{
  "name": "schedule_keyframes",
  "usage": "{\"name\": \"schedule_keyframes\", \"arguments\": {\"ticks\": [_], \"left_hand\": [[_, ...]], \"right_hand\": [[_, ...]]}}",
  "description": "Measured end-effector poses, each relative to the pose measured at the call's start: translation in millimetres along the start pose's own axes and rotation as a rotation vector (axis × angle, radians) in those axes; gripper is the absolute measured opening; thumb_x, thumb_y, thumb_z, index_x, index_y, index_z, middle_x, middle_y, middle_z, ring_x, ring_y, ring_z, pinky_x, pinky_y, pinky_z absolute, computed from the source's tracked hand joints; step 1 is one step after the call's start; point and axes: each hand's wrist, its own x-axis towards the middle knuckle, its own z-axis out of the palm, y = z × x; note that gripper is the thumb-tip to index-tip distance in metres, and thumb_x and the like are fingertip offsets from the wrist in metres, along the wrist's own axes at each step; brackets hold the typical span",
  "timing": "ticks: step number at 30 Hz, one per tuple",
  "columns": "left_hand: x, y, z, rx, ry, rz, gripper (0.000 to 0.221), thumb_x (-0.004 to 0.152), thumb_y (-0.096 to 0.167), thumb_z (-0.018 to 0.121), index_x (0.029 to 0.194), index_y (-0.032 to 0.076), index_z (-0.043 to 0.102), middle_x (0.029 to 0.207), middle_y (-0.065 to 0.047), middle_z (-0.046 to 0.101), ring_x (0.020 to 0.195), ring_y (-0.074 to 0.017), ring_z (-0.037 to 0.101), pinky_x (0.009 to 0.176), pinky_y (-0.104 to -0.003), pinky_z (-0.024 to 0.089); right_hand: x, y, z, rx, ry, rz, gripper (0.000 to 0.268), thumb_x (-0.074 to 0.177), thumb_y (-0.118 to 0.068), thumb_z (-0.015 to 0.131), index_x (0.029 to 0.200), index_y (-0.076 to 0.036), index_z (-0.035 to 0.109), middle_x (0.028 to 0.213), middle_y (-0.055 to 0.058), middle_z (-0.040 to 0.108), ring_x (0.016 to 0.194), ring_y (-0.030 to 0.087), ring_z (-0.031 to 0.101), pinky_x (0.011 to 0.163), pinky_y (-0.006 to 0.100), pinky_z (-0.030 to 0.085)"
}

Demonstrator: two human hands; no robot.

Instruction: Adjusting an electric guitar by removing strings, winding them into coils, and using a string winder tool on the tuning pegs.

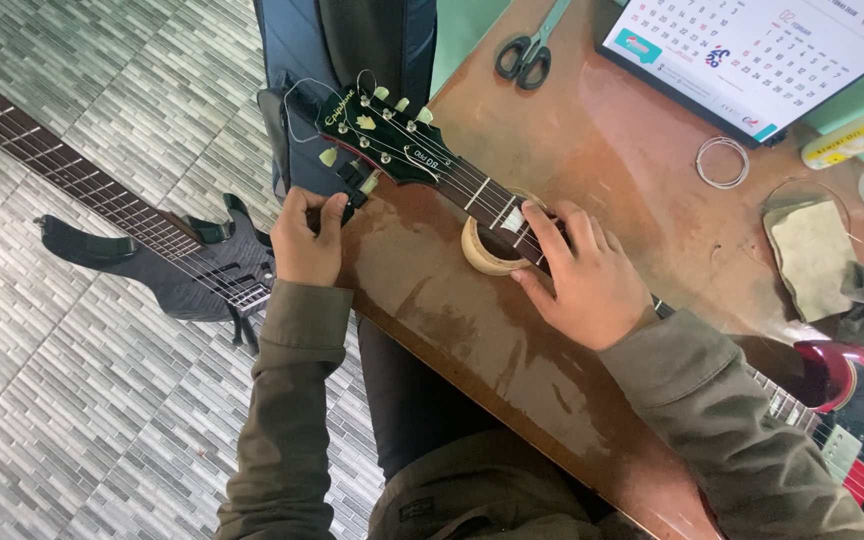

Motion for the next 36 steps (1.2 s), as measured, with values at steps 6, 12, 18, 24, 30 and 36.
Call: {"name": "schedule_keyframes", "arguments": {"ticks": [6, 12, 18, 24, 30, 36], "left_hand": [[3, -6, 1, 0.027, -0.048, -0.031, 0.027, 0.108, 0.024, 0.073, 0.093, 0.005, 0.061, 0.070, -0.015, 0.063, 0.065, -0.0374, 0.069, 0.051, -0.045, 0.054], [19, -41, 7, 0.222, 0.044, -0.042, 0.030, 0.102, 0.032, 0.078, 0.097, 0.007, 0.064, 0.079, -0.020, 0.066, 0.077, -0.0489, 0.068, 0.061, -0.055, 0.050], [25, -59, 3, 0.081, 0.082, -0.086, 0.025, 0.107, 0.027, 0.075, 0.093, 0.011, 0.062, 0.075, -0.011, 0.064, 0.070, -0.0330, 0.071, 0.051, -0.039, 0.053], [16, -69, -3, -0.019, 0.102, -0.236, 0.026, 0.105, 0.028, 0.076, 0.094, 0.009, 0.062, 0.076, -0.012, 0.066, 0.069, -0.0236, 0.072, 0.051, -0.037, 0.059], [-35, -40, -18, -0.125, 0.108, -0.331, 0.025, 0.110, 0.029, 0.066, 0.097, 0.010, 0.059, 0.062, -0.007, 0.060, 0.051, -0.0188, 0.062, 0.038, -0.031, 0.048], [-73, 23, 32, 0.171, -0.065, -0.117, 0.035, 0.096, 0.046, 0.077, 0.092, 0.013, 0.068, 0.078, -0.014, 0.068, 0.080, -0.0393, 0.070, 0.069, -0.048, 0.057]], "right_hand": [[2, -3, -4, 0.042, -0.022, 0.011, 0.078, 0.083, -0.035, 0.080, 0.151, -0.012, 0.050, 0.127, 0.013, 0.050, 0.104, 0.035, 0.067, 0.081, 0.046, 0.055], [1, -2, -2, 0.012, -0.012, 0.022, 0.080, 0.081, -0.037, 0.081, 0.151, -0.013, 0.052, 0.127, 0.012, 0.051, 0.104, 0.034, 0.068, 0.082, 0.045, 0.055], [2, -1, -2, 0.027, 0.005, -0.001, 0.078, 0.083, -0.036, 0.080, 0.152, -0.013, 0.051, 0.127, 0.012, 0.051, 0.106, 0.036, 0.068, 0.084, 0.046, 0.055], [0, 2, -2, 0.061, 0.022, -0.011, 0.067, 0.092, -0.041, 0.072, 0.151, -0.016, 0.052, 0.126, 0.011, 0.049, 0.109, 0.037, 0.067, 0.086, 0.047, 0.055], [-1, 4, -3, 0.139, 0.062, -0.047, 0.049, 0.101, -0.035, 0.065, 0.148, -0.025, 0.059, 0.122, 0.008, 0.050, 0.105, 0.037, 0.065, 0.086, 0.047, 0.056], [-2, 4, 1, 0.153, 0.096, -0.074, 0.047, 0.100, -0.034, 0.068, 0.146, -0.025, 0.063, 0.123, 0.008, 0.050, 0.110, 0.038, 0.062, 0.090, 0.047, 0.056]]}}
